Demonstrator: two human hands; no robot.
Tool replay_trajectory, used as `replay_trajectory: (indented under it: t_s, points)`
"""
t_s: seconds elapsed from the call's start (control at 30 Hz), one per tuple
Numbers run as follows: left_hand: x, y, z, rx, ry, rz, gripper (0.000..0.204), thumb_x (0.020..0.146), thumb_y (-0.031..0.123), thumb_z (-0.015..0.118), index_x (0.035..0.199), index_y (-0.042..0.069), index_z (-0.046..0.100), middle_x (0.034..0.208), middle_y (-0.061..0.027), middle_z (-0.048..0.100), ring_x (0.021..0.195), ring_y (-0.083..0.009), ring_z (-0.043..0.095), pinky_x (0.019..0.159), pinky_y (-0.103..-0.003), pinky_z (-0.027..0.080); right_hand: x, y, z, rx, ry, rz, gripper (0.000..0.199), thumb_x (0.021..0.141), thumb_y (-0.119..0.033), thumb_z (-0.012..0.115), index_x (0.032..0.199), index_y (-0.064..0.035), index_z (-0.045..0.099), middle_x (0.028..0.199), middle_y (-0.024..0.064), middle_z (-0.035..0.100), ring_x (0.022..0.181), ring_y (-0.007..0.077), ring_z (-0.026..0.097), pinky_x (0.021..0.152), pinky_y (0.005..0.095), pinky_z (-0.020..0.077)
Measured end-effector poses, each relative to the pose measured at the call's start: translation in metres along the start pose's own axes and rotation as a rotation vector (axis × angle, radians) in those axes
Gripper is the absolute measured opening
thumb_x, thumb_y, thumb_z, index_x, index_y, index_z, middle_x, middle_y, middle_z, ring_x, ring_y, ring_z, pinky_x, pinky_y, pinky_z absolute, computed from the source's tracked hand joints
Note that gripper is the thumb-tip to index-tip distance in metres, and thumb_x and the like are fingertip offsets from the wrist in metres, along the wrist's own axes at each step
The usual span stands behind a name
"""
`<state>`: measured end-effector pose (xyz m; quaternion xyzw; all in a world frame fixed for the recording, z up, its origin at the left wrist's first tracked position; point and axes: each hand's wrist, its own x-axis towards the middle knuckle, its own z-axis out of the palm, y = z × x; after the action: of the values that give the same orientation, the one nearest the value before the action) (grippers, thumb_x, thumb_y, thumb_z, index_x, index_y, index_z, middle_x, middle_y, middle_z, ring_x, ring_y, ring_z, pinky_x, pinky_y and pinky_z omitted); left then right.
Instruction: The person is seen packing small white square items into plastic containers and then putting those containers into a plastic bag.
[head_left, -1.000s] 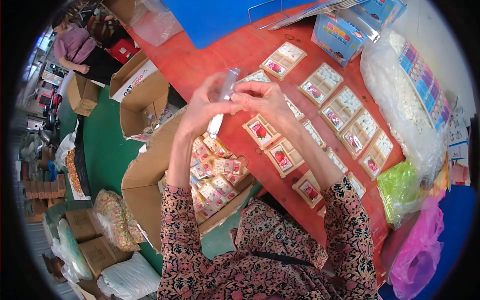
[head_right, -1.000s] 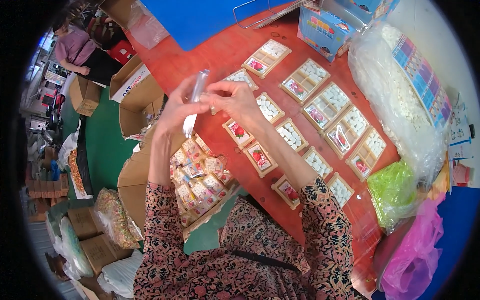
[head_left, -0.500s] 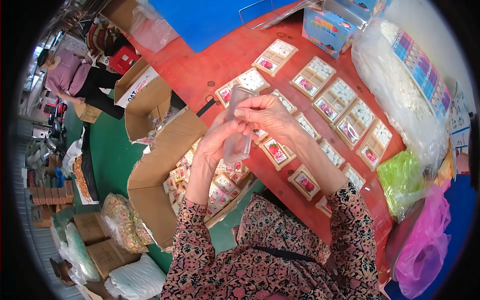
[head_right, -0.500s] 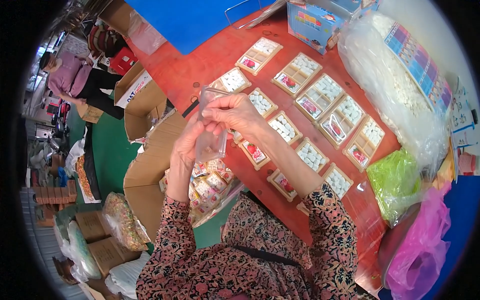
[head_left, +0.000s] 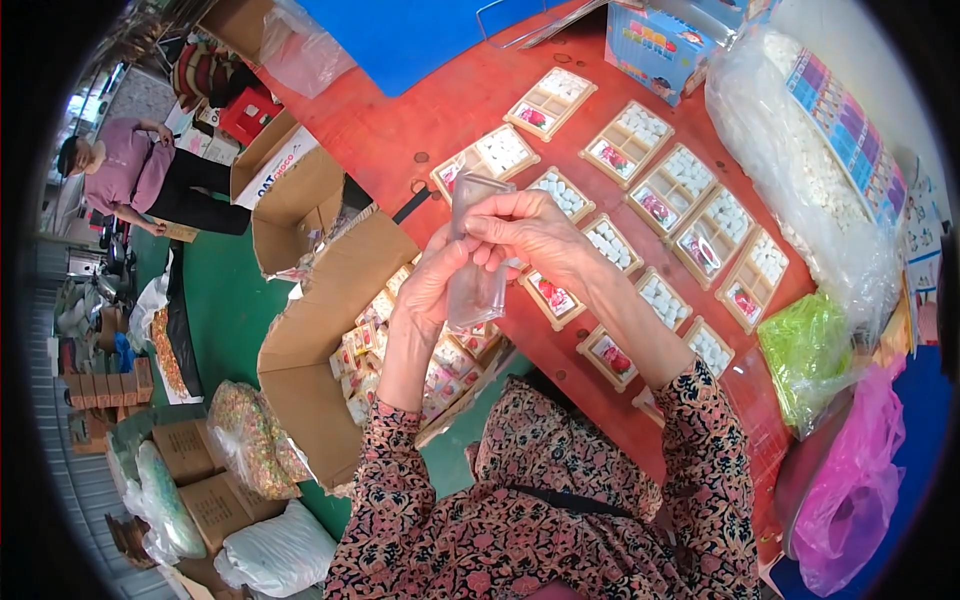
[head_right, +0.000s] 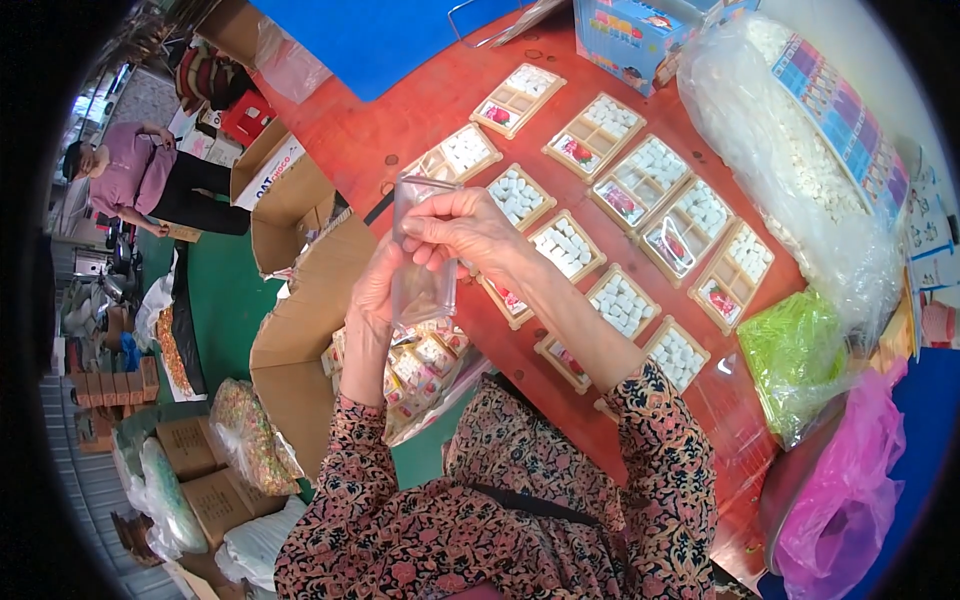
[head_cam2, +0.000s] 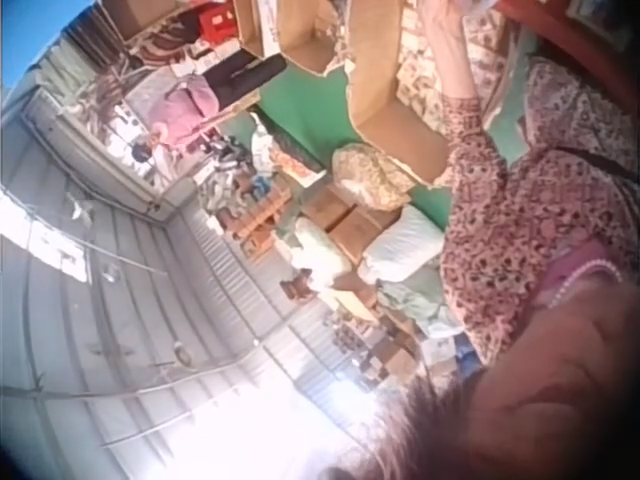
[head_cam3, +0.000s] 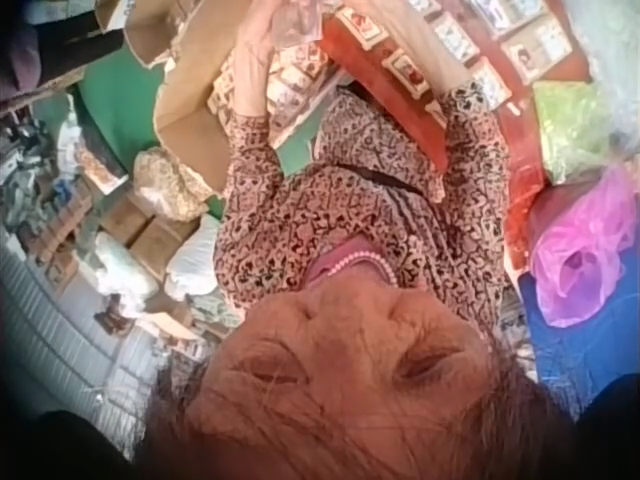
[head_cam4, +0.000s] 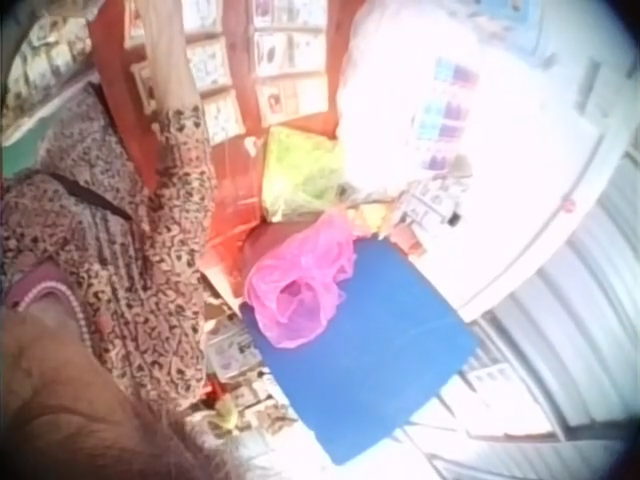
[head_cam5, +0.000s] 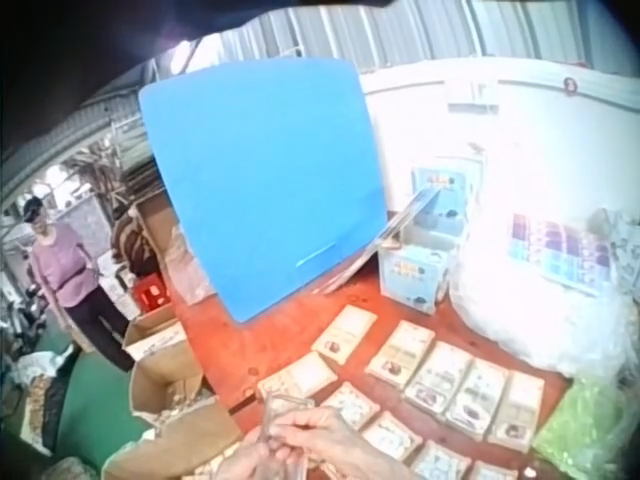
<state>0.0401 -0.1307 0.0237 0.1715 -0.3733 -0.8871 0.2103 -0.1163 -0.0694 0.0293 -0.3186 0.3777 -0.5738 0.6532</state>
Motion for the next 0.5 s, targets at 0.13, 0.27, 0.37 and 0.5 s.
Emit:
replay_trajectory:
  t_s: [0.13,0.27,0.37,0.5]
  points:
    - [-0.003,-0.002,-0.001,-0.052,0.009,0.020,0.048,0.076,0.029,0.076,0.109,0.003,0.053,0.086,-0.0015,0.054,0.082,-0.0141,0.056,0.083,-0.046,0.054,0.001,0.001,0.008,-0.026,0.038,0.016,0.013,0.087,-0.013,0.063,0.091,-0.0009,0.066,0.073,0.0038,0.063,0.061,0.0084,0.059,0.055,0.0207,0.0487]
    - [-0.003,-0.007,-0.011,-0.067,0.003,-0.003,0.039,0.079,0.028,0.072,0.104,0.003,0.054,0.090,-0.0053,0.057,0.082,-0.0156,0.058,0.082,-0.040,0.054,0.000,0.004,0.016,-0.181,0.086,-0.072,0.015,0.089,-0.016,0.057,0.083,-0.0022,0.062,0.068,0.0005,0.057,0.055,0.0068,0.052,0.049,0.0201,0.0408]
    - [-0.009,-0.009,-0.007,-0.151,0.197,0.008,0.041,0.081,0.026,0.069,0.109,0.002,0.053,0.095,-0.0080,0.059,0.083,-0.0158,0.059,0.076,-0.033,0.053,-0.010,0.003,0.027,-0.151,0.178,-0.088,0.017,0.090,-0.017,0.055,0.081,-0.0028,0.060,0.066,0.0002,0.055,0.054,0.0066,0.048,0.047,0.0205,0.0375]
    - [-0.011,-0.003,-0.007,-0.077,0.340,0.029,0.048,0.079,0.024,0.069,0.118,0.002,0.050,0.098,-0.0091,0.060,0.083,-0.0173,0.060,0.074,-0.030,0.051,-0.018,0.014,0.018,-0.007,0.350,-0.071,0.016,0.088,-0.017,0.056,0.082,-0.0030,0.060,0.066,0.0004,0.054,0.054,0.0069,0.049,0.046,0.0214,0.0371]
